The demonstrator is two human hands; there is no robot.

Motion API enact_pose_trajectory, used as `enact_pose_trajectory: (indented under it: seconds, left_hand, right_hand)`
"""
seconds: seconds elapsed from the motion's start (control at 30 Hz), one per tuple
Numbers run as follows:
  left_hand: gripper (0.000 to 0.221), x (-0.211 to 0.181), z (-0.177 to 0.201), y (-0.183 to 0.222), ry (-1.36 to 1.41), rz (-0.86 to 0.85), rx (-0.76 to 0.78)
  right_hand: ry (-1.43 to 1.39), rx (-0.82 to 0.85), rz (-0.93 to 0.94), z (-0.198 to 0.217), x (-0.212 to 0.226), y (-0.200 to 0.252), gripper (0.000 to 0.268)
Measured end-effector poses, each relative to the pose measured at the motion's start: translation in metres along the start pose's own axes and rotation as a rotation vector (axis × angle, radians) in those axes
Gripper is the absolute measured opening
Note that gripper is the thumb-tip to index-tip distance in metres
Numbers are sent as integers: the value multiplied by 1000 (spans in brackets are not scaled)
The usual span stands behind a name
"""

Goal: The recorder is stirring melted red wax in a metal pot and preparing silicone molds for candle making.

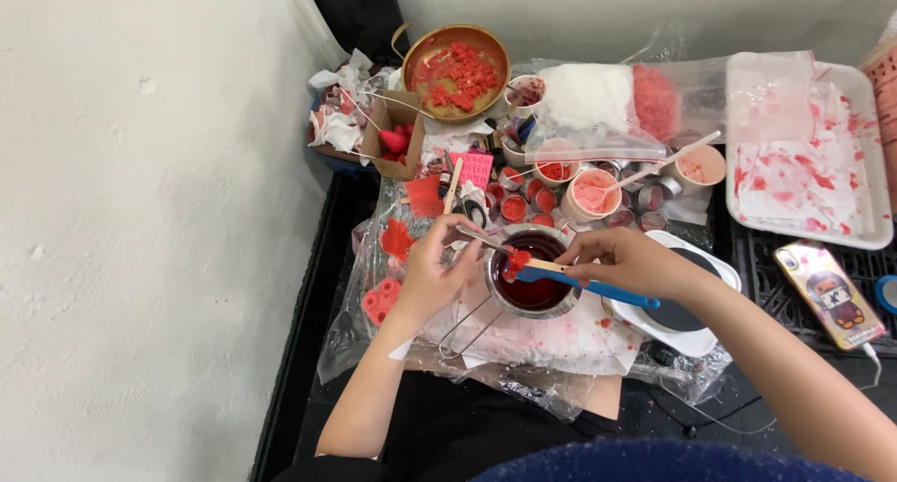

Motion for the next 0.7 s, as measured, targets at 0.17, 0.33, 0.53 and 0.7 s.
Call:
enact_pose_trajectory:
  seconds: [0.17, 0.33, 0.53, 0.7]
  left_hand:
    - [21, 12, 25, 8, 79, 31, -45]
    - [20, 18, 37, 17, 132, 53, -76]
    - [21, 23, 48, 24, 146, 31, -127]
    - [19, 34, 54, 28, 237, 4, -145]
  right_hand:
    - [-73, 3, 49, -9, 23, -12, 19]
    - [-126, 15, 93, -19, 29, -22, 17]
    - [-145, 44, 70, -29, 29, -29, 19]
    - [-219, 51, 90, -31, 25, -32, 16]
Point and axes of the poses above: each hand's wrist, its own y-axis away from the middle knuckle, its own z-axis out of the back of the hand, x = y × z, the point moved 10 cm from there along -y, towards the middle knuckle, and after that the axes turned 2 degrees about z, right-handed, at the moved point
